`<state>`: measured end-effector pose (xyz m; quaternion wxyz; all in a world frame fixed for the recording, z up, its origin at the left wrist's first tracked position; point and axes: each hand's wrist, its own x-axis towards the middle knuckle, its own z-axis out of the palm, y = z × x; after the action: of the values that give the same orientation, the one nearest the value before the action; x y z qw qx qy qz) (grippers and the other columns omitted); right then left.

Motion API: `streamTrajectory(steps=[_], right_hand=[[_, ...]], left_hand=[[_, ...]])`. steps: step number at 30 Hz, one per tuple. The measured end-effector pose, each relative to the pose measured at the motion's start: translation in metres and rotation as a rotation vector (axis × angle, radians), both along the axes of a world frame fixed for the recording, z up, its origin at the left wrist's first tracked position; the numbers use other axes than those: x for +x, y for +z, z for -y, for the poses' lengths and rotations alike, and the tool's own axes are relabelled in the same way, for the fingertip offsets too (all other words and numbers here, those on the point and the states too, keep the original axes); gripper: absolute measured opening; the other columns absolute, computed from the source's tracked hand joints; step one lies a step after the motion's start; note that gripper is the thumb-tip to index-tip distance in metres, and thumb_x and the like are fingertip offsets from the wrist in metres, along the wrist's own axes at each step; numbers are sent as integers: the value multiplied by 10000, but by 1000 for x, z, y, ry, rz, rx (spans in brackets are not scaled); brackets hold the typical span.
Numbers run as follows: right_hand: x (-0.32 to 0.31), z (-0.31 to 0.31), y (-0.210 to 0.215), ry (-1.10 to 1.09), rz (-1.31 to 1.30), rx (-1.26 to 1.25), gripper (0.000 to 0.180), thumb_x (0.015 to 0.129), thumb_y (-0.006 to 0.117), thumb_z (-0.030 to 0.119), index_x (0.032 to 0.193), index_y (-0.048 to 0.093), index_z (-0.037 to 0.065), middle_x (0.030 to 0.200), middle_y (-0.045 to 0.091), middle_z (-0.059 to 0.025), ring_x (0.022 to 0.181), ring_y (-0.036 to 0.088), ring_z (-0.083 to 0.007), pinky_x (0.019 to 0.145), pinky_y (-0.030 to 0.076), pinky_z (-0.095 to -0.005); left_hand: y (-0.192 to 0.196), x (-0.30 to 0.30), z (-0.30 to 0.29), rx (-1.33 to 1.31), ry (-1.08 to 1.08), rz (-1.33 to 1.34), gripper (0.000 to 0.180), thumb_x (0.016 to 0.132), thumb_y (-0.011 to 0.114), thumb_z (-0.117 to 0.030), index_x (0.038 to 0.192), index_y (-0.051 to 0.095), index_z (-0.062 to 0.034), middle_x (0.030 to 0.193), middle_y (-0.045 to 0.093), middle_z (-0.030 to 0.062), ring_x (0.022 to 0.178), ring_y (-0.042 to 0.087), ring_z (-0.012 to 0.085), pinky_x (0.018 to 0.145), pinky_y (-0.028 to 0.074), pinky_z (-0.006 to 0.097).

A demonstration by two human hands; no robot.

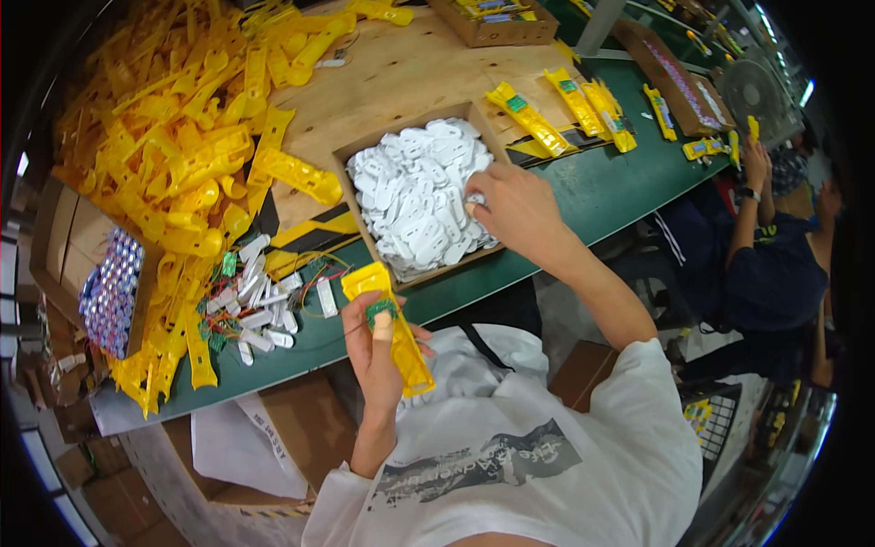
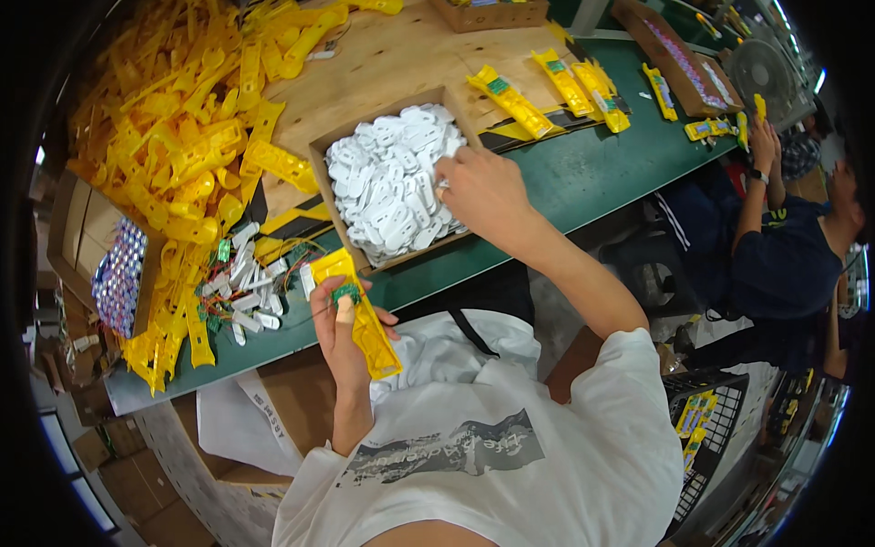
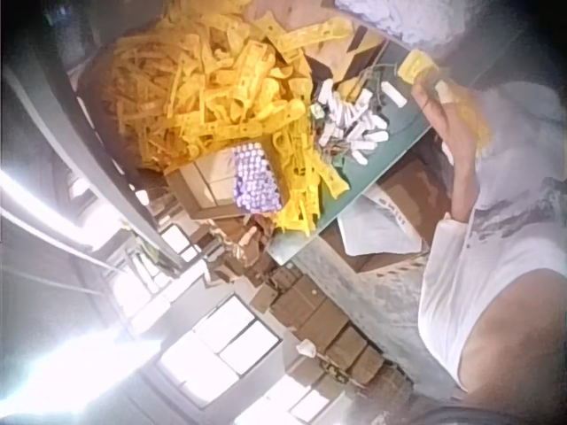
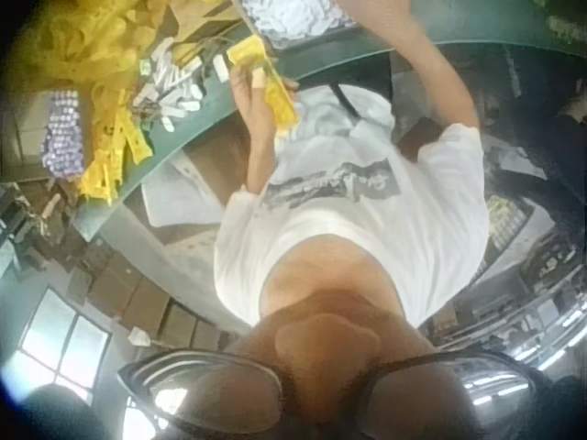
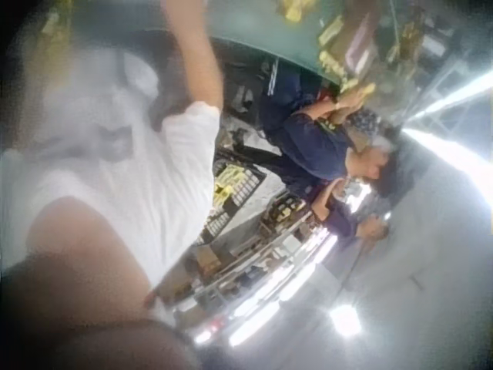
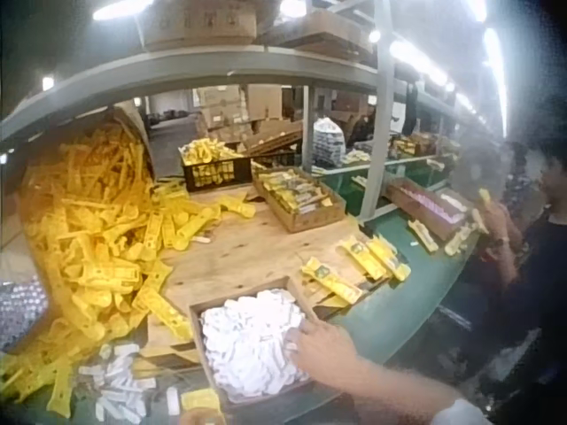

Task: The person assembles flashlights by placing battery cells, circuit boards, and plastic components into flashlight casings by hand.

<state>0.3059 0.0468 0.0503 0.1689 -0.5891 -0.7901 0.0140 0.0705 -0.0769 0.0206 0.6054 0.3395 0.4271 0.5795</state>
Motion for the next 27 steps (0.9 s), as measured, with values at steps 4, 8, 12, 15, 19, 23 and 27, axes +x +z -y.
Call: streamTrajectory(steps=[4, 8, 12, 15, 19, 23, 27], right_hand=[[-9, 8, -1, -156, 108, 15, 194, 790, 729, 178, 922, 654, 58, 869, 661, -103, 877, 675, -306, 728, 550, -437], [-5, 7, 9, -167, -69, -98, 161, 815, 715, 160, 928, 656, 61, 900, 689, -117, 854, 671, -322, 751, 532, -439], [7, 20, 10, -194, -224, -42, 174, 843, 710, 146, 961, 652, 33, 848, 697, -114, 800, 675, -310, 717, 535, -407], [-1, 40, 26, -138, -622, -169, 177, 831, 732, 119, 972, 680, 26, 878, 712, -111, 760, 687, -283, 683, 549, -351], [-16, 58, 22, 437, -706, -217, 158, 810, 757, 75, 964, 728, 53, 895, 721, -83, 741, 690, -242, 666, 553, -312], [-21, 54, 17, 662, -658, -221, 148, 805, 753, 40, 950, 740, 65, 875, 717, -61, 748, 691, -223, 675, 555, -309], [-17, 47, 22, 684, -675, -277, 141, 794, 755, 24, 930, 752, 60, 870, 718, -61, 786, 707, -218, 680, 557, -302]], left_hand=[[-2, 5, -12, -5, -41, 39, 238, 1047, 437, -176, 1271, 420, -99, 1130, 551, 179, 672, 657, 258, 491, 568, 338], [4, 7, -19, -13, -74, 95, 221, 1056, 443, -208, 1251, 419, -106, 1142, 548, 178, 681, 659, 253, 500, 572, 336], [5, 7, -24, -10, -91, 125, 218, 1059, 439, -206, 1251, 419, -106, 1142, 544, 171, 669, 657, 248, 504, 571, 332], [5, 9, -24, -20, -108, 134, 218, 1059, 438, -202, 1253, 419, -106, 1140, 544, 165, 661, 656, 245, 503, 569, 331], [10, 10, -24, -41, -168, 158, 214, 1059, 432, -194, 1254, 420, -106, 1131, 546, 154, 657, 649, 229, 495, 557, 323], [18, 6, -24, -81, -254, 163, 218, 1039, 470, -127, 1246, 405, -102, 1112, 522, 115, 666, 635, 174, 506, 535, 276], [18, 3, -22, -61, -305, 149, 321, 972, 545, -18, 1245, 401, -107, 1108, 522, 102, 670, 627, 148, 511, 527, 259]])
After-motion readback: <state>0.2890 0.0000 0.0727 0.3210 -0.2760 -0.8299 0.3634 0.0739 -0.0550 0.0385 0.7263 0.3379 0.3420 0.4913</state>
